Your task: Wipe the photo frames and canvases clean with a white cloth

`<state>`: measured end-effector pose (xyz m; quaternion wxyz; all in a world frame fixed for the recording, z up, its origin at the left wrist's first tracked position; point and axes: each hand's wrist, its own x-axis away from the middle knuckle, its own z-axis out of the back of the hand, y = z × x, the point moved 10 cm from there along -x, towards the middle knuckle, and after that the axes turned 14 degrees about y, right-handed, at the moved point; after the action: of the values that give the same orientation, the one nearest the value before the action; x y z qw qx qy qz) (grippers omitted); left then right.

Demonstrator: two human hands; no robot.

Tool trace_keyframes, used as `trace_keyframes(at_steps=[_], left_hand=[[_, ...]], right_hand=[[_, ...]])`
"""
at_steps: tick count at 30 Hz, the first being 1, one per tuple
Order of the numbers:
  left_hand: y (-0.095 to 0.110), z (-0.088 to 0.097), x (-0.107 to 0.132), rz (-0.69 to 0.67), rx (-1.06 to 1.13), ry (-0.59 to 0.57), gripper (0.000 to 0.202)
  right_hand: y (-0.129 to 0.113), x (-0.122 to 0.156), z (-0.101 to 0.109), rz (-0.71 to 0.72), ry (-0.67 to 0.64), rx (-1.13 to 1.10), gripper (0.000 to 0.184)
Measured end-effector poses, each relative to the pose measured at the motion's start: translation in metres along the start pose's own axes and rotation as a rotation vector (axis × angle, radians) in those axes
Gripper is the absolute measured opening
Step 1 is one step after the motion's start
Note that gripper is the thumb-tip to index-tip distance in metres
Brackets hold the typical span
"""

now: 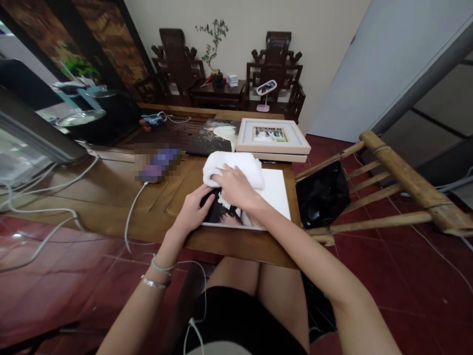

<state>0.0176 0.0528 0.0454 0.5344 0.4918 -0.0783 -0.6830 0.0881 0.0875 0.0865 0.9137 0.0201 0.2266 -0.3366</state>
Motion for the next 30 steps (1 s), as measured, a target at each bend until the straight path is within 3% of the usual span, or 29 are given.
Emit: trace_keyframes(at_steps=[4, 11, 14, 16, 18, 22, 24, 27, 30], left_hand=[[-0.001, 0.000, 0.000, 0.003, 0.010, 0.003, 0.034], [0.000, 0.000, 0.001, -0.001, 0.051, 0.016, 0.037], [0.000, 0.001, 0.001, -0.005, 0.047, 0.019, 0.037], [0.001, 0.001, 0.001, -0.010, 0.042, 0.018, 0.037], [0.001, 0.001, 0.001, -0.014, 0.033, 0.016, 0.038], [0.001, 0.000, 0.001, -0.013, 0.026, 0.010, 0.038], [0.000, -0.001, 0.001, -0.013, 0.021, 0.011, 0.038], [0.000, -0.001, 0.001, -0.012, 0.016, 0.012, 0.037], [0.000, -0.001, 0.001, -0.013, 0.023, 0.007, 0.038]], right_hand=[[0.007, 0.000, -0.003, -0.037, -0.064, 0.051, 0.045], [0.089, 0.056, 0.032, -0.248, -0.054, 0.148, 0.041], [0.104, 0.087, 0.041, -0.300, -0.011, 0.191, 0.043], [0.088, 0.108, 0.043, -0.252, 0.004, 0.179, 0.042], [0.055, 0.128, 0.044, -0.172, -0.009, 0.133, 0.040], [-0.017, 0.163, 0.048, -0.071, -0.122, 0.006, 0.040], [-0.040, 0.173, 0.051, -0.032, -0.196, -0.064, 0.042], [-0.043, 0.171, 0.054, -0.019, -0.269, -0.151, 0.048], [-0.008, 0.149, 0.054, -0.093, -0.241, -0.140, 0.050]])
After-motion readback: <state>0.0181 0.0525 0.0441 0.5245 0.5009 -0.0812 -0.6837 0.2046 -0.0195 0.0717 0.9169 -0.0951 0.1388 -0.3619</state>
